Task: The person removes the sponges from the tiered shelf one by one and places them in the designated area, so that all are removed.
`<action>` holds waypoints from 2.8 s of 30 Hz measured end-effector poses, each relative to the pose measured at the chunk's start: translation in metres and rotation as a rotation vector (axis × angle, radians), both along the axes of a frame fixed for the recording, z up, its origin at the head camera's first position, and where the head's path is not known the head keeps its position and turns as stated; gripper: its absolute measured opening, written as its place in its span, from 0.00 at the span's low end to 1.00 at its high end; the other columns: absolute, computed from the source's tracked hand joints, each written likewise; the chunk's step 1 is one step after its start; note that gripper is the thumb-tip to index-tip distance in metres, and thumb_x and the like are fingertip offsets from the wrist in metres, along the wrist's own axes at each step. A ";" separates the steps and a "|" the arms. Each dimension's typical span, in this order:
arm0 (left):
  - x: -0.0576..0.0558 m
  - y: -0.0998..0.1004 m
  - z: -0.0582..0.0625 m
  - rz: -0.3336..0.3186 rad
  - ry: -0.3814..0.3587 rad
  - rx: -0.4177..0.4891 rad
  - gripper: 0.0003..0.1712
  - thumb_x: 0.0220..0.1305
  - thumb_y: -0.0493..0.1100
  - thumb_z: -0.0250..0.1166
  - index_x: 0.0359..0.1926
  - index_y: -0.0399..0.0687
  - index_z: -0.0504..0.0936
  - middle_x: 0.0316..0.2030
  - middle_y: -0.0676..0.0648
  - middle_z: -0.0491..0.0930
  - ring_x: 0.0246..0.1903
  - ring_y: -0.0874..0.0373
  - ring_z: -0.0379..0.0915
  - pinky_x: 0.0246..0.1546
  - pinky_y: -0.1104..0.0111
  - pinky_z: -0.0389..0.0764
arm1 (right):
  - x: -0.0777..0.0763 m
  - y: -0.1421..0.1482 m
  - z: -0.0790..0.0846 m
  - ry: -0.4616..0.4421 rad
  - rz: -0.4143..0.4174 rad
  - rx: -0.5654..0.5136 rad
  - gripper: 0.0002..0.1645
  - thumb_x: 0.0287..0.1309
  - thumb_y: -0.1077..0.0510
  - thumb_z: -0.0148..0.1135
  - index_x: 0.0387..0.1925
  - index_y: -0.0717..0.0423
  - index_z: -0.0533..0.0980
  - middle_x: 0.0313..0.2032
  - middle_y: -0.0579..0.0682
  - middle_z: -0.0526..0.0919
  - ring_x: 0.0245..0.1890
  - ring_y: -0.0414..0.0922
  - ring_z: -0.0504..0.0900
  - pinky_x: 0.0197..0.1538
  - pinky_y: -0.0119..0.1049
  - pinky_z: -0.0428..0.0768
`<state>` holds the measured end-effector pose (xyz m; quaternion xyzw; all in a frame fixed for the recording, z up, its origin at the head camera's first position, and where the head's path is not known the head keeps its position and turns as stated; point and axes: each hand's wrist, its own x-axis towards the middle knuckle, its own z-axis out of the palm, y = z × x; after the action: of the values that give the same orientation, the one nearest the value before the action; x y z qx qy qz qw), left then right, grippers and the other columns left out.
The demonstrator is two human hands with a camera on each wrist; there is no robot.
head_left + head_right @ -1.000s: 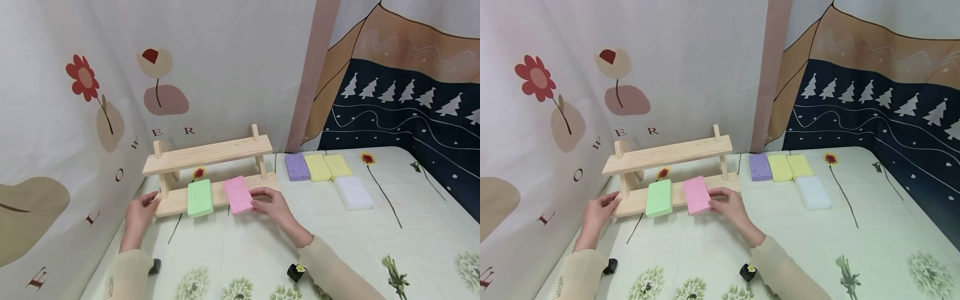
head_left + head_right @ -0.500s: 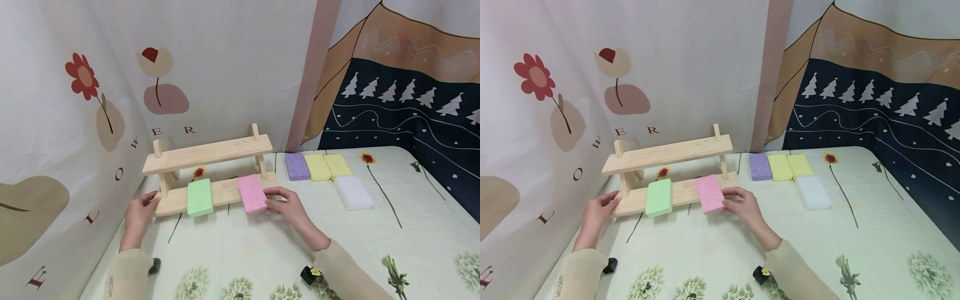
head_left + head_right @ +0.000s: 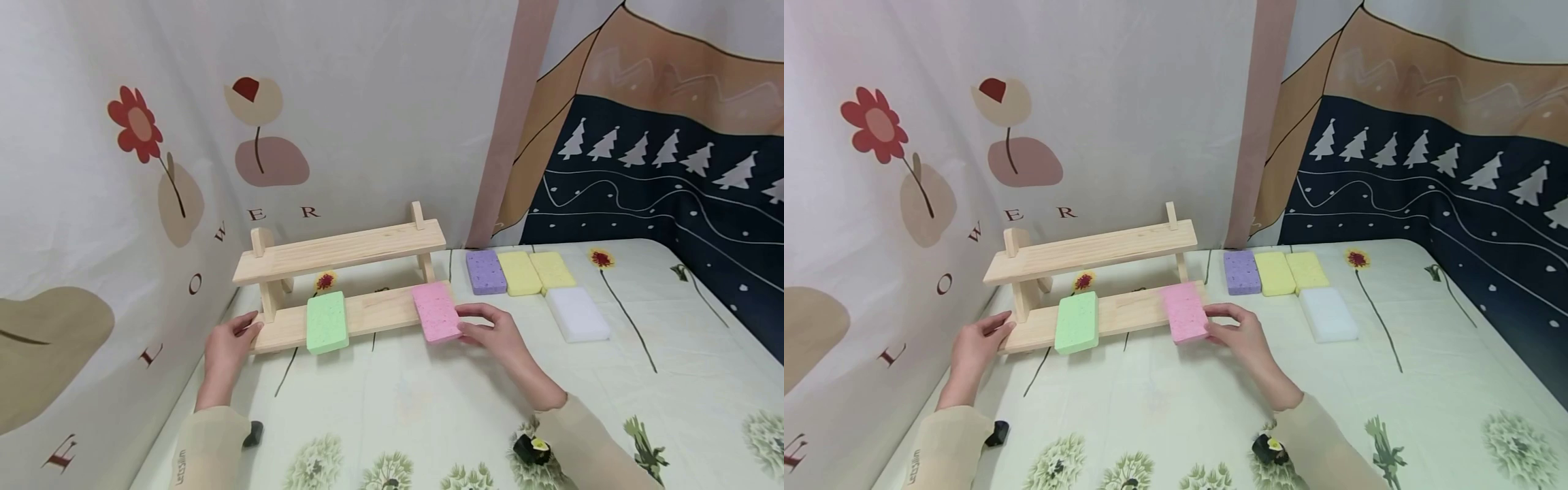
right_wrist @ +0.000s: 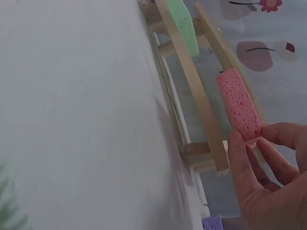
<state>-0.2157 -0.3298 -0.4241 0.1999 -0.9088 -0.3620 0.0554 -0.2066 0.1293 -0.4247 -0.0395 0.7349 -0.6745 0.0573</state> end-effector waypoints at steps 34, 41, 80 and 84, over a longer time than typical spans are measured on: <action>-0.001 0.002 -0.001 0.022 0.004 -0.008 0.26 0.74 0.48 0.58 0.69 0.45 0.72 0.65 0.34 0.73 0.62 0.39 0.71 0.56 0.52 0.77 | 0.005 0.078 -0.011 0.004 -0.129 0.078 0.29 0.67 0.60 0.62 0.64 0.70 0.69 0.51 0.46 0.80 0.38 0.26 0.83 0.46 0.26 0.85; -0.001 0.001 -0.001 0.019 0.003 -0.008 0.26 0.74 0.48 0.58 0.69 0.46 0.72 0.65 0.35 0.74 0.61 0.40 0.72 0.55 0.53 0.78 | 0.008 0.094 -0.013 -0.013 -0.144 0.076 0.32 0.67 0.57 0.62 0.66 0.71 0.67 0.44 0.32 0.79 0.38 0.26 0.84 0.46 0.26 0.84; -0.002 0.001 -0.002 0.009 0.015 -0.016 0.26 0.74 0.48 0.58 0.68 0.45 0.73 0.64 0.35 0.75 0.61 0.39 0.73 0.51 0.55 0.78 | 0.018 0.123 -0.014 0.074 -0.218 0.464 0.26 0.65 0.56 0.65 0.60 0.66 0.75 0.56 0.71 0.79 0.31 0.23 0.84 0.36 0.24 0.84; -0.002 0.001 -0.002 0.010 0.011 -0.014 0.26 0.74 0.48 0.58 0.68 0.45 0.73 0.65 0.35 0.74 0.61 0.39 0.72 0.52 0.54 0.78 | 0.020 0.122 -0.011 0.092 -0.230 0.532 0.23 0.67 0.56 0.63 0.59 0.64 0.75 0.51 0.68 0.84 0.28 0.32 0.87 0.32 0.27 0.85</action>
<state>-0.2179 -0.3290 -0.4264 0.2024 -0.9099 -0.3565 0.0635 -0.1863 0.2514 -0.4360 0.0300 0.8874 -0.4578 -0.0449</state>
